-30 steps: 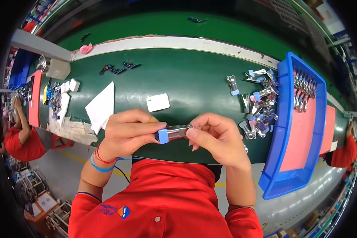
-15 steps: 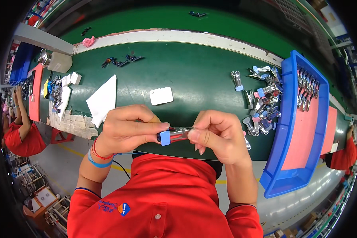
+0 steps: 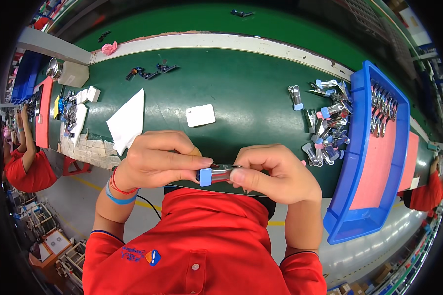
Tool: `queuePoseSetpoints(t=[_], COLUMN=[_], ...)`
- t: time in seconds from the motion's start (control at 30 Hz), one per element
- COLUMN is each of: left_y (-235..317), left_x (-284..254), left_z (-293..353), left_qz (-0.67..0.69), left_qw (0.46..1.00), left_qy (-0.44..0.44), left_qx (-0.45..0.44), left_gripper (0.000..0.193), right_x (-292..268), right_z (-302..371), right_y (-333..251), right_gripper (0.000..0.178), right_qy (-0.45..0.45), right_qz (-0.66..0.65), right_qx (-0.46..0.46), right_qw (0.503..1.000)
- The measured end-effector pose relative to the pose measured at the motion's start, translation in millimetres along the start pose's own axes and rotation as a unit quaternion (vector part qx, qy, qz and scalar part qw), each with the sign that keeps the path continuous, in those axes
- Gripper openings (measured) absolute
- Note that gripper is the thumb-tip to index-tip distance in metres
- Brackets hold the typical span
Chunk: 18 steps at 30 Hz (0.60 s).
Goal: Assembling small electronic components by hand at a factory workstation.
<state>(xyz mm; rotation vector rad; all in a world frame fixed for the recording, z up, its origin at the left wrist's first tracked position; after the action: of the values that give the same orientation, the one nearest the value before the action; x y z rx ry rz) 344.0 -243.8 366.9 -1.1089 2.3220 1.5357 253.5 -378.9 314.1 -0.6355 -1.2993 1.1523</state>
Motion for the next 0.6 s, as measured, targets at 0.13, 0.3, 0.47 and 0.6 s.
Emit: queuePoseSetpoints(t=[0.13,0.3,0.47,0.6], left_y=[0.4,3.2,4.3,3.1], left_x=[0.4,3.5,4.2,5.3], left_z=[-1.9,-2.5,-0.8,-1.1], left_qz=[-0.019,-0.032,-0.034,-0.031], left_qw=[0.999,0.999,0.999,0.998], left_qy=[-0.016,-0.035,-0.037,-0.045], left_qx=[-0.025,-0.012,-0.005,-0.021], left_gripper=[0.035,0.036,0.036,0.034], right_x=[1.4,-0.6,-0.3,-1.9], right_z=[-2.4,-1.5,-2.9,-2.9], right_y=[-2.3,-3.0,-1.5,0.9], right_gripper=[0.017,0.019,0.020,0.020], right_qy=[0.027,0.049,0.063,0.071], right_qz=[0.036,0.049,0.047,0.044], right_qx=[-0.008,-0.016,-0.014,-0.003], right_qw=[0.999,0.997,0.997,0.996])
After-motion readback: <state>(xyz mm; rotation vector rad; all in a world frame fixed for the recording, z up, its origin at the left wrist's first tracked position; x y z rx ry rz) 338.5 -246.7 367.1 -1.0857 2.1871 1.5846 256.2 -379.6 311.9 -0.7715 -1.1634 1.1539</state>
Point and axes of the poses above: each hand's wrist, its own z-axis away from the middle knuckle, its own x-axis out of the palm, y = z × x, the point moved 8 cm from there along -z, towards the middle knuckle, and after that the axes turned 7 degrees about -z, right-handed, at the moved point
